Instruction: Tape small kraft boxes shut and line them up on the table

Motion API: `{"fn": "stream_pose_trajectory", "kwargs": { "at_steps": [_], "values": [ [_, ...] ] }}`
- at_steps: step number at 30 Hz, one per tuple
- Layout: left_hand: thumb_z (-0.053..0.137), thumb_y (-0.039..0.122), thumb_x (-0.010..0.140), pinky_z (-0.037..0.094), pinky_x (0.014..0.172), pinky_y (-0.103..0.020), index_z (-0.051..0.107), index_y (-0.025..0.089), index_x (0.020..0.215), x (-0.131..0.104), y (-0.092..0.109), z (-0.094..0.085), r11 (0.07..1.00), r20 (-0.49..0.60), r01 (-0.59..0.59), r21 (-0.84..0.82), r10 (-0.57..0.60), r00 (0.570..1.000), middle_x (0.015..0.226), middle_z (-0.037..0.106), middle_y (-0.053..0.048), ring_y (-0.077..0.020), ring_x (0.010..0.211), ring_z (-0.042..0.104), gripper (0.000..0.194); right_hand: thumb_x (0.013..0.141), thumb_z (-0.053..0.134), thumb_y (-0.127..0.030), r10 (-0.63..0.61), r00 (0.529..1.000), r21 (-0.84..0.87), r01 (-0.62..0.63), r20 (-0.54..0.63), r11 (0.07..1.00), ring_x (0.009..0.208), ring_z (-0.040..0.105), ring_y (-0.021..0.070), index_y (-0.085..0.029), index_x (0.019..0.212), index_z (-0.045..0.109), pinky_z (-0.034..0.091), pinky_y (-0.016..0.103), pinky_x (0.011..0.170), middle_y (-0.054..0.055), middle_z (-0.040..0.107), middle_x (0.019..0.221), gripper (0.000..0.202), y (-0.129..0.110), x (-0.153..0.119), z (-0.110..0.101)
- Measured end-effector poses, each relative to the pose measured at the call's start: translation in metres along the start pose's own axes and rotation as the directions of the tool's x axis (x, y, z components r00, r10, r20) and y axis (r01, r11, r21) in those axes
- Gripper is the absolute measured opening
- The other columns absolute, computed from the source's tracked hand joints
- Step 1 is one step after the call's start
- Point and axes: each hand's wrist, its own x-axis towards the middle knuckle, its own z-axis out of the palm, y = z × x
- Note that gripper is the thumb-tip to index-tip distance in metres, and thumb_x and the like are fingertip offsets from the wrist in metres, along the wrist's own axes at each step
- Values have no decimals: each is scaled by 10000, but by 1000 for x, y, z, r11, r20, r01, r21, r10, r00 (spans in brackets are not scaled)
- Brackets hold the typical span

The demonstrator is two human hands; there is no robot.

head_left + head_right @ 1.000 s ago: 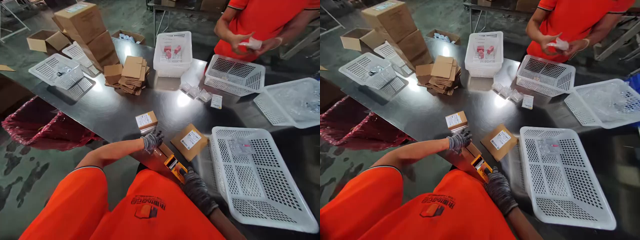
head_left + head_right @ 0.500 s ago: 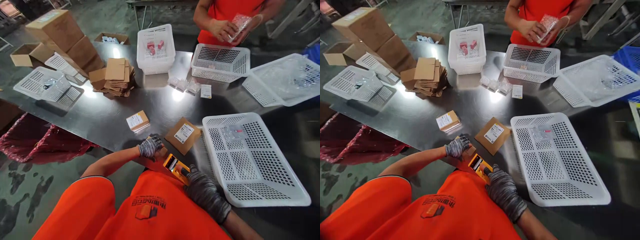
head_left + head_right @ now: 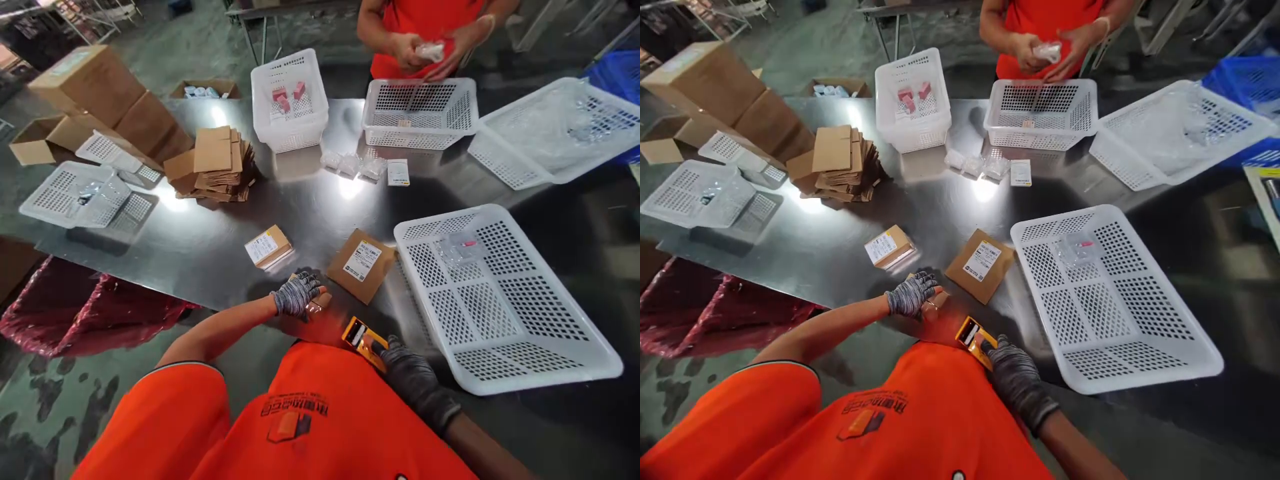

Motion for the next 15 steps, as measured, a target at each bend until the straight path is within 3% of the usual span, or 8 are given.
{"fn": "stream_pose_trajectory", "kwargs": {
  "at_steps": [2,6,9,12,15],
  "values": [
    [1021,427,766,337,1456,-685,684,112,1662,0,0,0,1000,-8,9,-2,-9,1000,1739,665,-262,-572,1629,558,1008,1121,477,-51,11,998,-53,-7,67,999,1245,903,412,-235,1692,767,726,515,1092,330,780,1590,666,-14,9,-14],
    [1036,374,732,437,1395,-636,678,124,1655,-2,6,-2,995,-5,44,94,-44,999,1661,720,-242,-522,1556,630,1021,1136,527,-59,-6,997,-60,11,71,998,1131,927,371,-203,1583,834,748,461,960,284,885,1334,561,-43,31,-31],
    [1052,316,730,475,1346,-584,692,88,1638,-5,15,-4,988,-20,59,140,-56,998,1606,753,-244,-499,1485,680,1003,1113,571,-54,-52,999,-30,52,6,998,1107,920,391,-141,1497,859,747,472,915,287,894,1249,488,-69,57,-31],
    [1071,251,724,487,1315,-554,704,30,1614,-4,21,-6,988,-24,70,139,-67,997,1558,771,-257,-497,1457,707,988,1059,508,46,-28,997,-2,28,-66,1000,1069,909,393,-44,1277,891,735,469,891,316,893,1173,450,-95,86,-23],
    [1108,245,680,518,1278,-528,720,10,1593,-3,22,-9,988,-26,87,128,-84,996,1532,784,-261,-493,1432,737,1019,994,513,110,-21,988,42,28,-152,999,996,905,387,-27,1115,902,733,450,847,302,899,1054,430,-112,108,-16]
  ]
}}
